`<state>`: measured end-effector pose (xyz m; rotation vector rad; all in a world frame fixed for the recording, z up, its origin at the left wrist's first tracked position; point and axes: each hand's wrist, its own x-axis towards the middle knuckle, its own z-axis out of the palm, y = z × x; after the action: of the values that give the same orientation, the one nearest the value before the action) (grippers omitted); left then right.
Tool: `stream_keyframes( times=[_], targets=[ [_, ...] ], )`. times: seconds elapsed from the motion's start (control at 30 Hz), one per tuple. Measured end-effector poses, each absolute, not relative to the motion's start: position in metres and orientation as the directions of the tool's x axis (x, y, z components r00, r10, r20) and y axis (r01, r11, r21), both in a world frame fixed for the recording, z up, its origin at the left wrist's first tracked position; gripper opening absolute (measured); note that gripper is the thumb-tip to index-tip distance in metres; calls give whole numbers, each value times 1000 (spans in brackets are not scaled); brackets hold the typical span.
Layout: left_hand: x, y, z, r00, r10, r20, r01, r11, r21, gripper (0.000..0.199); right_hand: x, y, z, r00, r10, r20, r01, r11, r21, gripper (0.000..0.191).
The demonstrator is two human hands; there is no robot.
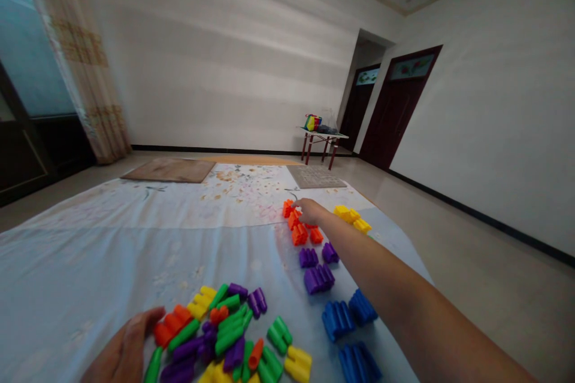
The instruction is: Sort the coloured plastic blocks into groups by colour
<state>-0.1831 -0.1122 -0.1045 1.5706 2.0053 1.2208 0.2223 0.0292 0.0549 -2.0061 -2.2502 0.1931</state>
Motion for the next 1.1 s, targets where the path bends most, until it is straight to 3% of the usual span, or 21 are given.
stream_keyframes(
  times=[0.1,0.27,0.4,0.77,0.93,1.1],
  targets=[
    [-174,-118,-85,-341,933,112,535,95,839,55,216,12,68,-174,982,74,959,186,-212,56],
    [-156,-128,-55,-357,931,82,508,119,853,57,184,-47,71,-374,915,155,869,404,-287,42],
    [-152,-132,-50,-352,931,100,509,101,855,57,155,-96,48,-545,833,95,765,540,-351,34],
    [-151,-137,-45,-342,929,144,519,59,853,53,102,-142,10,-660,740,133,602,626,-496,31],
    [-150,-137,-43,-343,925,162,517,41,855,53,115,-150,11,-590,804,77,660,535,-527,28],
    [-148,-138,-41,-334,926,176,528,29,849,54,145,-158,8,-510,841,179,652,513,-558,30]
  ],
)
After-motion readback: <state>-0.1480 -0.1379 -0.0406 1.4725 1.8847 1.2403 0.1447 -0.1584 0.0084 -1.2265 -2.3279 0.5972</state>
